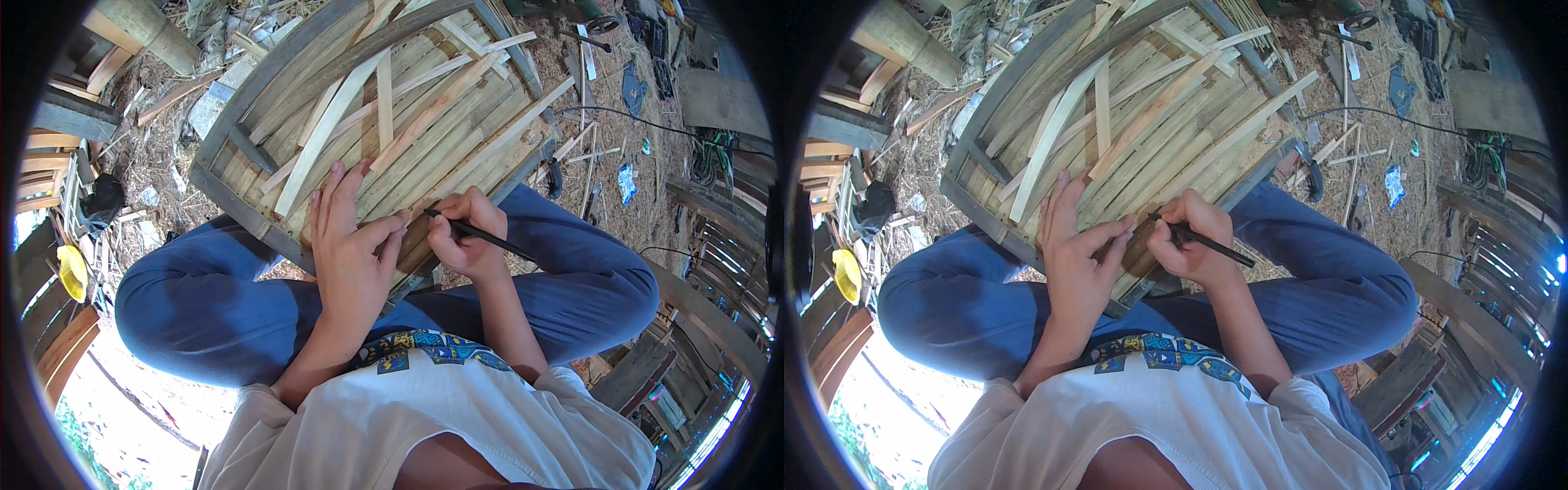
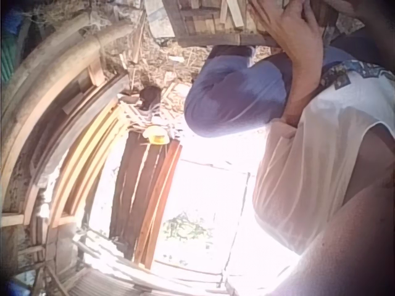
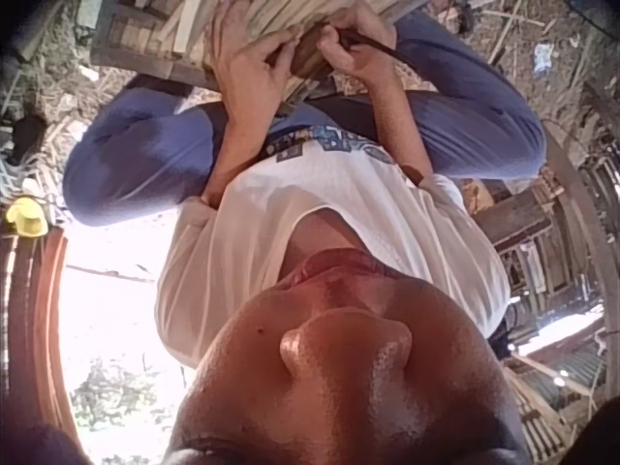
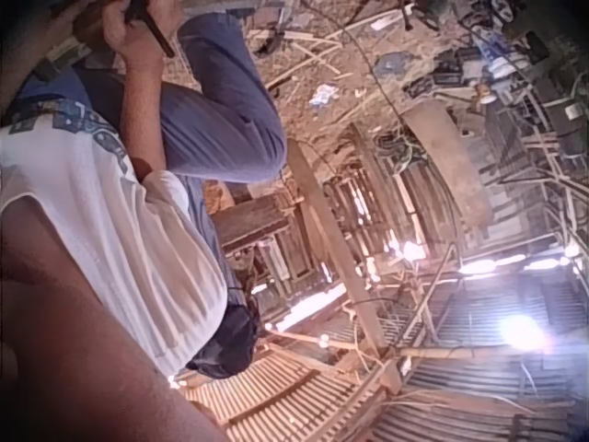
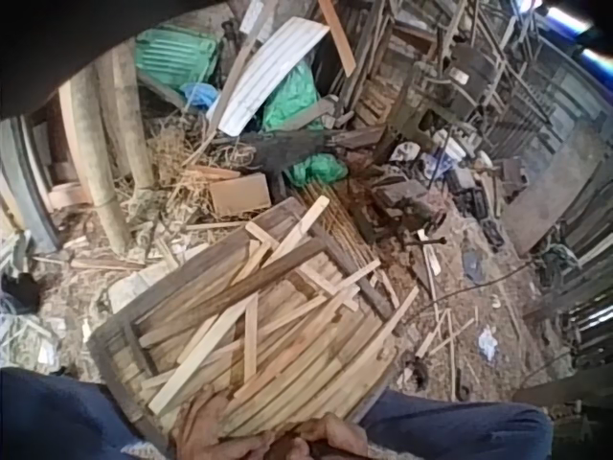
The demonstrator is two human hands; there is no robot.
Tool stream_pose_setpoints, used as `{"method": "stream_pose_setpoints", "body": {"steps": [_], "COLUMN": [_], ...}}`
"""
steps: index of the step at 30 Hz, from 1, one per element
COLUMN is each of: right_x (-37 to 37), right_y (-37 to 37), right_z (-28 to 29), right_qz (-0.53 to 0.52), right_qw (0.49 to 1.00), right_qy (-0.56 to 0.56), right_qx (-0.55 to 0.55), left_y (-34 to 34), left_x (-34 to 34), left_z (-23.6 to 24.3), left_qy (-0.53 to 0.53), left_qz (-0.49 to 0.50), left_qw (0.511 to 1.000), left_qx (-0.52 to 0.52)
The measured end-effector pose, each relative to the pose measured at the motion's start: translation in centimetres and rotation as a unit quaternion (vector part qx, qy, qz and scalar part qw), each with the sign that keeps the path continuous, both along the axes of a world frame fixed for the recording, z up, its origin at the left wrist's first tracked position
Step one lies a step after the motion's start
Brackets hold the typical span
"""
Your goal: The person uses a drill to make holes in wooden slats on a frame, then marks a piece of wood using a square and a pen.
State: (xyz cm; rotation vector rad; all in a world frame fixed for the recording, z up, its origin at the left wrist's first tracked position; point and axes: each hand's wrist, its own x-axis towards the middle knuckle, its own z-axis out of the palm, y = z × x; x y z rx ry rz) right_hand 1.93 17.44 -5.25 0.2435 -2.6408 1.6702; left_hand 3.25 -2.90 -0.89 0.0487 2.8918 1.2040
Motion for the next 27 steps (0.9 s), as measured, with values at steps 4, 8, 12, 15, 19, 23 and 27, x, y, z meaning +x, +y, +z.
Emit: {"method": "stream_pose_setpoints", "body": {"steps": [4, 8, 12, 15, 19, 23, 27], "right_x": [-0.3, -0.7, -0.8, -0.9, -0.9, -0.9, -0.8], "right_y": [0.5, 0.5, 0.6, 0.4, 0.5, 0.5, 0.6], "right_z": [0.2, 0.1, 0.0, -0.1, 0.3, 0.1, -0.3], "right_qz": [-0.045, -0.028, -0.033, -0.036, -0.032, -0.032, -0.034], "right_qw": [0.998, 1.0, 0.999, 0.999, 0.999, 0.999, 0.999], "right_qy": [0.01, 0.002, 0.01, 0.013, 0.0, -0.004, -0.001], "right_qx": [-0.05, -0.008, 0.006, -0.005, 0.001, -0.012, -0.014], "left_y": [0.1, 0.1, 0.1, 0.1, -0.1, 0.0, 0.1], "left_x": [-0.1, 0.0, 0.0, 0.0, -0.1, -0.1, 0.0], "left_z": [-0.1, -0.1, -0.3, -0.1, -0.1, -0.1, -0.1], "left_qy": [-0.001, 0.0, 0.007, 0.008, 0.013, 0.017, 0.009], "left_qz": [0.0, 0.007, 0.007, 0.006, 0.0, -0.002, 0.003], "left_qw": [1.0, 1.0, 1.0, 1.0, 1.0, 1.0, 1.0], "left_qx": [0.009, 0.003, 0.004, 0.006, 0.002, -0.001, 0.004]}}
